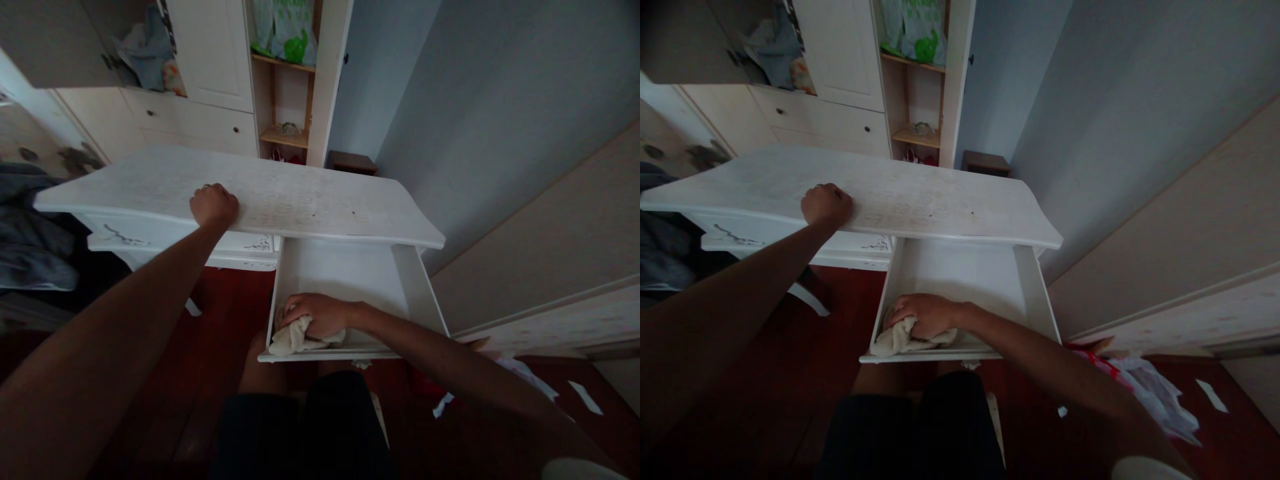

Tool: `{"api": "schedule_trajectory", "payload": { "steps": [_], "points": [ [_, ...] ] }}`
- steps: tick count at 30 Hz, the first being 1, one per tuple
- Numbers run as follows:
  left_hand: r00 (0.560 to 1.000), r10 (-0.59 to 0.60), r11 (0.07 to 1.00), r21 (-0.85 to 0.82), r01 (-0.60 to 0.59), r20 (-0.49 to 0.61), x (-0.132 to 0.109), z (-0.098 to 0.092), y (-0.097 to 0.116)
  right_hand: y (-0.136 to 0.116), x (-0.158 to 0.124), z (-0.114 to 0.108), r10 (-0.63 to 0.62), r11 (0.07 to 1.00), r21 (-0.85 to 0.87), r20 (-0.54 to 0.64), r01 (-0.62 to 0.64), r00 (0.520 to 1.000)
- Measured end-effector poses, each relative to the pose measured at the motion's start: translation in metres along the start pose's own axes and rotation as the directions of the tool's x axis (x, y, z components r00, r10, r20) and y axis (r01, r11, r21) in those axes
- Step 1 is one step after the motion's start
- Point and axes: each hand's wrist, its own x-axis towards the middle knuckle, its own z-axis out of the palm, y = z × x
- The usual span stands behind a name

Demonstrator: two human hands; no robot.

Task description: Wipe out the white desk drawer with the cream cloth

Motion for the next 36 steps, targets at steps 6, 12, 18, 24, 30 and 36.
{"api": "schedule_trajectory", "payload": {
  "steps": [6, 12, 18, 24, 30, 36],
  "points": [
    [0.999, -0.037, 0.999, -0.003, 0.037, -0.012, 0.001, 0.001, 0.002, -0.005, -0.002, -0.012, -0.002, 0.982, -0.186, 0.191, 0.038, 0.982],
    [0.997, -0.064, 0.998, -0.007, 0.063, -0.032, 0.001, 0.003, 0.003, 0.008, -0.056, -0.027, 0.106, 0.98, -0.191, 0.24, -0.06, 0.965],
    [0.998, -0.064, 0.997, 0.031, 0.064, -0.011, 0.0, 0.0, 0.007, 0.018, -0.148, -0.042, 0.346, 0.915, -0.27, 0.148, -0.299, 0.927],
    [0.992, -0.123, 0.99, 0.065, 0.124, -0.018, 0.001, 0.003, 0.011, 0.009, -0.204, -0.042, 0.52, 0.748, -0.467, -0.028, -0.471, 0.854],
    [0.991, -0.131, 0.986, 0.1, 0.129, 0.009, -0.003, -0.002, 0.015, 0.004, -0.198, -0.049, 0.574, 0.474, -0.762, -0.111, -0.44, 0.811],
    [0.992, -0.124, 0.987, 0.106, 0.123, 0.0, 0.0, -0.003, 0.014, 0.017, -0.161, -0.079, 0.583, 0.189, -0.824, -0.343, -0.534, 0.737]
  ]
}}
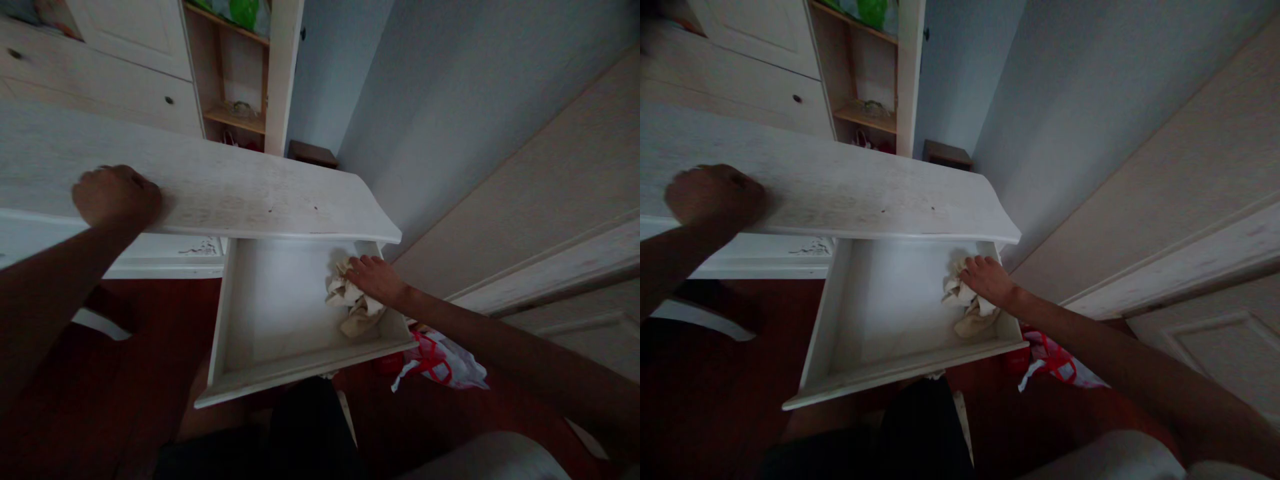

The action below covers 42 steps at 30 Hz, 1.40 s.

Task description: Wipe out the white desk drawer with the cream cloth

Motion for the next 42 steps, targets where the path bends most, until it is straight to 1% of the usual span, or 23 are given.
{"api": "schedule_trajectory", "payload": {
  "steps": [2, 4, 7, 9, 11, 13, 15, 16, 17, 18, 20, 23, 26, 30, 33, 35, 37, 39, 42],
  "points": [
    [1.0, 0.017, 1.0, -0.008, -0.017, -0.003, 0.001, -0.001, 0.0, 0.001, 0.019, -0.004, 0.137, 0.99, -0.036, -0.03, -0.138, 0.99],
    [1.0, 0.026, 0.999, -0.019, -0.026, -0.005, 0.001, -0.002, -0.001, -0.001, 0.036, -0.007, 0.239, 0.97, -0.034, -0.018, -0.24, 0.971],
    [1.0, 0.022, 0.999, -0.023, -0.022, -0.001, 0.002, -0.004, -0.001, -0.012, 0.049, -0.01, 0.316, 0.948, 0.004, 0.059, -0.317, 0.947],
    [1.0, 0.027, 0.999, -0.021, -0.027, -0.007, 0.003, -0.002, -0.002, -0.022, 0.048, -0.01, 0.336, 0.941, 0.014, 0.097, -0.339, 0.937],
    [0.999, 0.03, 0.999, -0.016, -0.03, -0.02, 0.004, 0.0, -0.003, -0.031, 0.041, -0.007, 0.287, 0.957, 0.011, 0.111, -0.29, 0.952],
    [0.999, 0.027, 1.0, -0.013, -0.027, -0.028, 0.005, 0.002, -0.003, -0.036, 0.034, -0.001, 0.152, 0.988, 0.012, 0.099, -0.154, 0.983],
    [0.999, 0.019, 1.0, -0.008, -0.02, -0.026, 0.005, 0.002, -0.003, -0.038, 0.031, 0.007, 0.029, 0.999, 0.03, 0.064, -0.031, 0.998],
    [1.0, 0.014, 1.0, -0.007, -0.015, -0.023, 0.005, 0.002, -0.003, -0.038, 0.032, 0.01, 0.008, 0.999, 0.038, 0.044, -0.01, 0.999],
    [1.0, 0.013, 1.0, -0.006, -0.013, -0.02, 0.004, 0.001, -0.003, -0.038, 0.034, 0.013, 0.019, 0.999, 0.041, 0.032, -0.021, 0.999],
    [1.0, 0.015, 1.0, -0.006, -0.016, -0.017, 0.003, 0.0, -0.003, -0.037, 0.039, 0.014, 0.062, 0.997, 0.036, 0.03, -0.063, 0.998],
    [1.0, 0.026, 1.0, -0.008, -0.026, -0.018, 0.0, -0.003, -0.002, -0.033, 0.051, 0.015, 0.19, 0.982, 0.01, 0.052, -0.19, 0.98],
    [0.999, 0.04, 0.999, -0.01, -0.04, -0.015, -0.002, -0.006, -0.002, -0.026, 0.072, 0.011, 0.346, 0.938, -0.02, 0.117, -0.346, 0.931],
    [0.999, 0.045, 0.999, -0.008, -0.045, -0.007, -0.002, -0.006, -0.003, -0.018, 0.091, 0.005, 0.426, 0.903, -0.016, 0.187, -0.43, 0.885],
    [0.997, 0.072, 0.997, 0.003, -0.072, -0.004, -0.001, -0.006, -0.005, -0.012, 0.103, -0.003, 0.463, 0.873, 0.036, 0.256, -0.487, 0.848],
    [0.997, 0.079, 0.997, 0.003, -0.079, 0.001, -0.001, -0.006, -0.006, -0.017, 0.1, -0.009, 0.514, 0.835, 0.058, 0.274, -0.547, 0.813],
    [0.997, 0.081, 0.997, -0.003, -0.081, -0.001, -0.001, -0.006, -0.006, -0.024, 0.091, -0.012, 0.538, 0.813, 0.062, 0.299, -0.579, 0.788],
    [0.996, 0.085, 0.996, -0.012, -0.085, -0.002, -0.001, -0.006, -0.006, -0.033, 0.076, -0.013, 0.527, 0.817, 0.061, 0.325, -0.574, 0.785],
    [0.996, 0.089, 0.996, -0.023, -0.089, 0.001, -0.001, -0.005, -0.006, -0.041, 0.055, -0.011, 0.488, 0.843, 0.059, 0.334, -0.535, 0.806],
    [0.996, 0.086, 0.995, -0.04, -0.086, 0.005, -0.001, -0.005, -0.006, -0.048, 0.02, -0.004, 0.361, 0.913, 0.076, 0.308, -0.401, 0.88]
  ]
}}
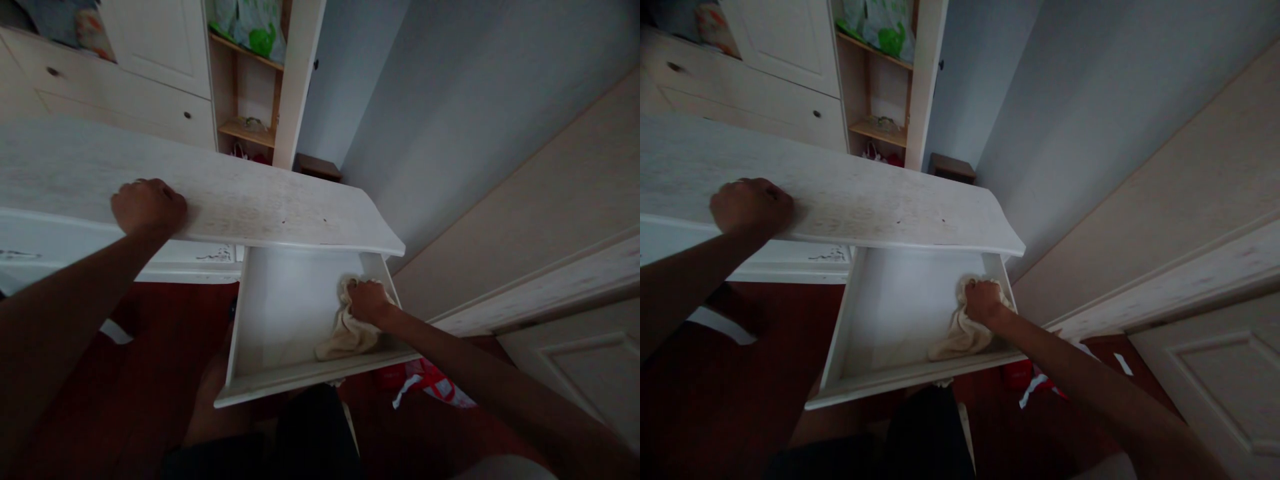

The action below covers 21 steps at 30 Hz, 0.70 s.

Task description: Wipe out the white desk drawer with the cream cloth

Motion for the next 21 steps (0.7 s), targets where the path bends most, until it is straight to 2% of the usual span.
{"api": "schedule_trajectory", "payload": {
  "steps": [3, 5, 9, 13, 16, 19, 21],
  "points": [
    [1.0, -0.005, 1.0, -0.008, 0.005, -0.001, -0.002, -0.002, 0.002, 0.012, -0.024, 0.014, -0.147, 0.989, 0.017, 0.038, 0.147, 0.988],
    [1.0, -0.007, 1.0, -0.013, 0.007, 0.0, -0.004, -0.004, 0.003, 0.018, -0.033, 0.017, -0.18, 0.983, 0.053, 0.089, 0.176, 0.98],
    [1.0, -0.015, 1.0, -0.025, 0.015, 0.016, -0.005, -0.007, 0.003, 0.026, -0.034, 0.014, -0.227, 0.966, 0.152, 0.126, 0.207, 0.966],
    [1.0, -0.019, 0.999, -0.043, 0.019, -0.006, -0.002, -0.002, 0.001, 0.031, -0.027, 0.013, -0.342, 0.878, 0.388, 0.098, 0.281, 0.934],
    [1.0, 0.0, 0.998, -0.064, -0.001, -0.02, 0.001, 0.003, -0.002, 0.023, -0.024, 0.019, -0.433, 0.736, 0.581, 0.009, 0.348, 0.901],
    [0.999, 0.007, 0.995, -0.097, -0.011, -0.036, 0.002, 0.008, -0.005, 0.0, -0.021, 0.026, -0.489, 0.494, 0.752, -0.176, 0.437, 0.855],
    [0.999, 0.013, 0.993, -0.114, -0.018, -0.044, 0.003, 0.009, -0.006, -0.023, -0.018, 0.026, -0.491, 0.335, 0.794, -0.313, 0.507, 0.813]
  ]
}}
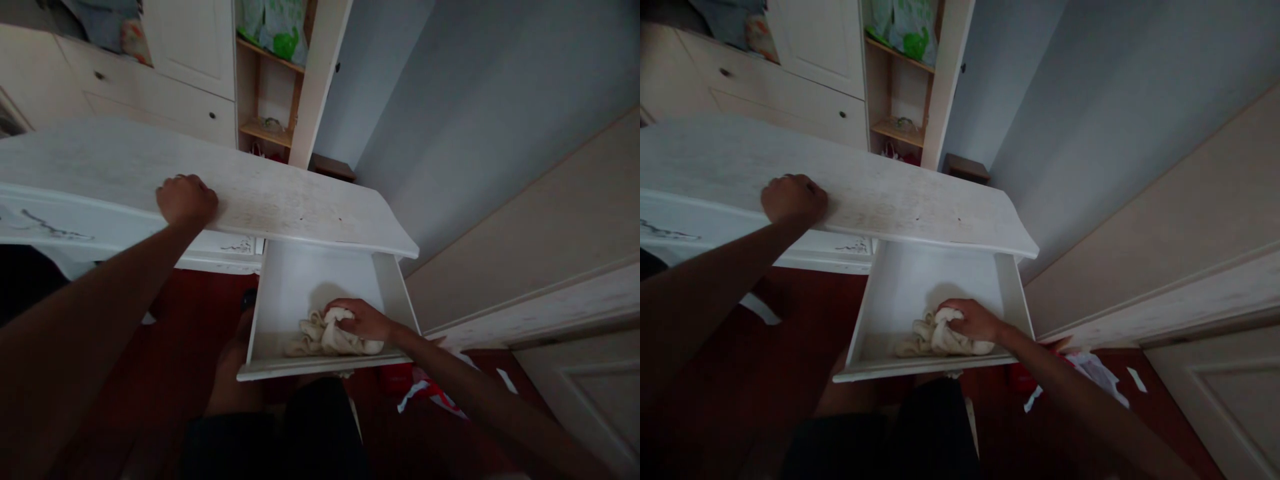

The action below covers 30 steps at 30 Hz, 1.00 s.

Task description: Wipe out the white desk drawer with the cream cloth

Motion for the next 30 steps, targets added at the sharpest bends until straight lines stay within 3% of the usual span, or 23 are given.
{"api": "schedule_trajectory", "payload": {
  "steps": [2, 5, 9, 11, 13, 16, 20, 22, 25, 30],
  "points": [
    [1.0, 0.012, 1.0, -0.012, -0.012, -0.003, 0.0, 0.001, -0.001, -0.01, 0.017, 0.019, -0.106, 0.993, 0.044, -0.091, 0.11, 0.99],
    [1.0, 0.022, 1.0, -0.016, -0.022, -0.01, -0.002, 0.0, -0.001, -0.027, 0.046, 0.043, -0.264, 0.964, -0.074, -0.187, 0.254, 0.946],
    [1.0, 0.014, 1.0, 0.002, -0.014, -0.002, -0.002, 0.0, -0.001, -0.041, 0.092, 0.057, -0.516, 0.806, -0.39, -0.093, 0.446, 0.852],
    [1.0, 0.017, 1.0, 0.001, -0.017, 0.003, -0.001, 0.0, -0.001, -0.04, 0.115, 0.054, -0.561, 0.723, -0.516, -0.05, 0.46, 0.826],
    [1.0, 0.014, 1.0, -0.003, -0.014, 0.004, 0.0, 0.0, -0.002, -0.037, 0.135, 0.048, -0.529, 0.703, -0.596, -0.075, 0.388, 0.845],
    [1.0, 0.009, 1.0, -0.004, -0.009, 0.003, 0.002, 0.002, -0.002, -0.038, 0.155, 0.039, -0.404, 0.759, -0.619, -0.204, 0.202, 0.892],
    [1.0, 0.008, 1.0, 0.003, -0.008, -0.004, 0.002, 0.002, -0.002, -0.053, 0.171, 0.037, -0.161, 0.86, -0.507, -0.38, -0.059, 0.911],
    [1.0, 0.008, 1.0, 0.009, -0.008, -0.007, 0.002, 0.001, -0.001, -0.059, 0.176, 0.037, -0.074, 0.895, -0.431, -0.398, -0.116, 0.914],
    [1.0, 0.01, 1.0, 0.014, -0.01, 0.0, 0.002, 0.001, -0.001, -0.059, 0.178, 0.033, -0.093, 0.916, -0.4, -0.319, -0.045, 0.943],
    [1.0, 0.007, 1.0, 0.019, -0.007, 0.005, 0.002, 0.001, -0.002, -0.055, 0.157, 0.03, -0.296, 0.861, -0.448, -0.056, 0.241, 0.954]
  ]
}}
